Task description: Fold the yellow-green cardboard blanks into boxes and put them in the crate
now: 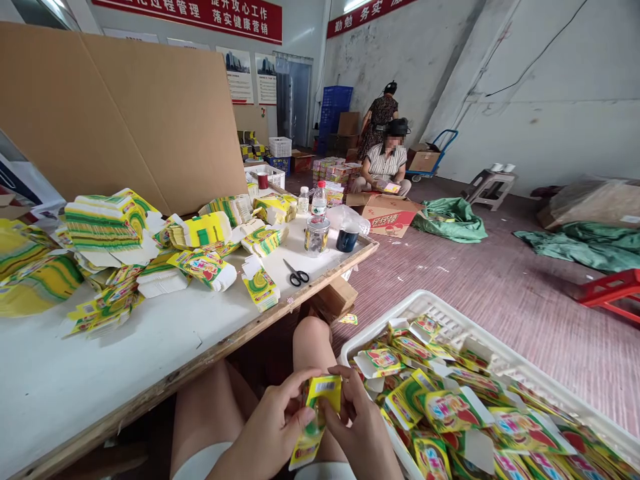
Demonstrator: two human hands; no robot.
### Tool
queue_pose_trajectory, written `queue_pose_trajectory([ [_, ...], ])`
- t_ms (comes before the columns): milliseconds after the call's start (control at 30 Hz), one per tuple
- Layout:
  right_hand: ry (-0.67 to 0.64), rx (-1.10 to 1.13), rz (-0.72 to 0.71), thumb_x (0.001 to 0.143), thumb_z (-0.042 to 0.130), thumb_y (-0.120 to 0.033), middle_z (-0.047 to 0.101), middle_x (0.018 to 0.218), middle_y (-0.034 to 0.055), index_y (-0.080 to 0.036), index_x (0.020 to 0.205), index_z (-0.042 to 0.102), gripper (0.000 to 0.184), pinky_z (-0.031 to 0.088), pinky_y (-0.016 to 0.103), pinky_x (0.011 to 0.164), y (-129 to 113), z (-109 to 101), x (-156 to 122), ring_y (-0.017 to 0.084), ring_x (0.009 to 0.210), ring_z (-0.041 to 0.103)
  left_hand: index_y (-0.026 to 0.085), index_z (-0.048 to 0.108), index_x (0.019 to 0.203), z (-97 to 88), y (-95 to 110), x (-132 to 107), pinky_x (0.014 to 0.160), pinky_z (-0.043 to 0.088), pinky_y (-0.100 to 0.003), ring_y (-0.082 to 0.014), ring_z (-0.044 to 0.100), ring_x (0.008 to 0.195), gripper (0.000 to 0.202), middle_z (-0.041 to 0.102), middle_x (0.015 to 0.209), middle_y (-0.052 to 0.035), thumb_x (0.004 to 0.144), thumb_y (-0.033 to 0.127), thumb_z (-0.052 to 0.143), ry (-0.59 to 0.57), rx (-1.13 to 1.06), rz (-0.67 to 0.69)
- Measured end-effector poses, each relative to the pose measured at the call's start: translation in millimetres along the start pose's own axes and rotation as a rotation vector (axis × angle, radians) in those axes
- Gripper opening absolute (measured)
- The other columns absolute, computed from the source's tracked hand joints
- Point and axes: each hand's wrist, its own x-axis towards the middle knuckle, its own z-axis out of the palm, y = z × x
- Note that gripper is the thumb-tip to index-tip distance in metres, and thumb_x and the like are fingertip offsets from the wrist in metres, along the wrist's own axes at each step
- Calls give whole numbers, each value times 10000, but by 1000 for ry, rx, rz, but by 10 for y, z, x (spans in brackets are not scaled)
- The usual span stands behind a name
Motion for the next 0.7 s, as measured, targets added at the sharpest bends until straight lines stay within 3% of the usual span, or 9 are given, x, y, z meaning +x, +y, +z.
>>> queue_pose_trajectory([
  [133,27,0,3,838,675,-365,440,521,-94,-196,1112,631,325,355,233,420,0,-7,-16,136,424,452,261,573,1363,10,57,27,883,567,-317,-234,718,1028,476,733,1221,-83,900,151,572,0,-39,6],
  [233,-15,33,-31,904,625,-414,543,579,-37,-185,1126,688,325,405,239,446,-32,-105,-8,151,483,514,224,620,1296,-10,77,70,848,573,-304,-240,726,1020,418,730,1236,-96,881,170,609,4,-124,11],
  [400,4,163,25,890,658,-481,732,929,79,-209,1061,742,332,540,277,650,-21,-158,-12,226,775,683,209,675,1214,100,52,138,811,574,-292,-227,740,941,412,776,1116,-77,814,112,653,29,-134,0],
  [500,76,209,54,888,658,-500,741,965,88,-217,1022,737,323,549,306,730,5,-179,-28,255,859,695,218,659,1226,201,47,162,814,587,-304,-233,745,934,398,785,1064,-76,841,124,638,8,-153,30],
  [567,123,104,-24,893,653,-490,738,972,94,-223,1021,739,309,541,334,747,22,-303,-16,264,859,686,232,626,1282,176,49,213,875,591,-344,-251,738,999,409,764,1141,-95,878,169,627,27,-84,98],
  [633,230,-121,-164,891,643,-493,723,979,114,-222,1024,743,318,524,393,776,50,-522,26,294,871,669,241,572,1351,23,43,327,1019,536,-414,-283,669,1180,454,689,1311,-124,901,210,618,142,143,231],
  [700,476,-404,-270,886,619,-538,695,1022,159,-206,1037,738,384,474,511,881,102,-765,87,366,953,646,231,479,1432,-258,19,504,1160,402,-483,-302,500,1386,527,554,1479,-147,918,229,595,332,454,357],
])
